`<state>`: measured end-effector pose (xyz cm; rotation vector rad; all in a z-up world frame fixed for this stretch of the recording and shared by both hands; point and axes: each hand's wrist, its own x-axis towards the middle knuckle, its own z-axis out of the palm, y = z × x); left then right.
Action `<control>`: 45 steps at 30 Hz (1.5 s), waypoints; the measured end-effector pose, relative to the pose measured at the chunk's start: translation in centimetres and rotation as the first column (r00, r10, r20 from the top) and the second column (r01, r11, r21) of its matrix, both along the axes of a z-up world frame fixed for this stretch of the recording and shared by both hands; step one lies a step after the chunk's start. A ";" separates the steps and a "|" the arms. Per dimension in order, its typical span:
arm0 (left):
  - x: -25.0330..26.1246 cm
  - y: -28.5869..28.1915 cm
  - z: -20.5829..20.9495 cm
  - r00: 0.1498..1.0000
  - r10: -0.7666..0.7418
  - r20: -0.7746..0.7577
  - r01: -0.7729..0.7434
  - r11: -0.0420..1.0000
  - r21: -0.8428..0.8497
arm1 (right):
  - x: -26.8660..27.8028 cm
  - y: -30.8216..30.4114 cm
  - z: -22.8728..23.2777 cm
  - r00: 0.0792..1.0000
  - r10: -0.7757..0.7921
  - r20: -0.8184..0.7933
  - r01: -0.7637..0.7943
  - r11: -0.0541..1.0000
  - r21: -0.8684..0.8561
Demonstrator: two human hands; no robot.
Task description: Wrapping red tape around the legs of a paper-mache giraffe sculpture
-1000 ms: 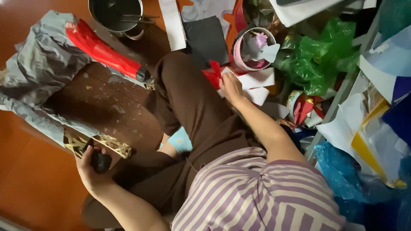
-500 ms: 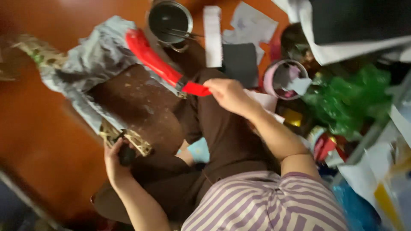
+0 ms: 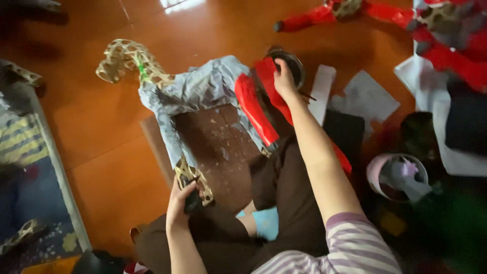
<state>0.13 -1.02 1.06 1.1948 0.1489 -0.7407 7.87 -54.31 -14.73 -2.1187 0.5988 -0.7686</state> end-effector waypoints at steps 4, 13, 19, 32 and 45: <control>0.4 0.3 -0.7 0.998 -0.020 0.051 0.022 0.999 -0.045 | -0.5 5.5 6.4 0.764 -0.053 -0.643 0.074 0.997 0.005; 0.6 -0.1 -0.3 0.996 0.024 -0.083 -0.029 0.998 -0.054 | 1.8 4.8 2.0 0.760 0.241 -0.604 -0.271 0.962 0.043; 0.2 -0.3 -0.3 0.998 0.048 -0.049 -0.050 0.998 -0.034 | -1.4 6.2 10.2 0.789 0.224 -0.572 -0.100 0.965 0.241; -0.1 -0.4 -6.7 0.993 0.115 0.022 -0.112 0.987 -0.111 | -16.1 35.5 20.7 0.763 0.622 0.175 -0.591 0.781 -0.200; -2.9 3.6 -7.1 0.805 0.593 -0.004 -0.592 0.802 -0.077 | -14.2 43.5 13.6 0.724 0.690 -0.008 -0.588 0.611 -0.531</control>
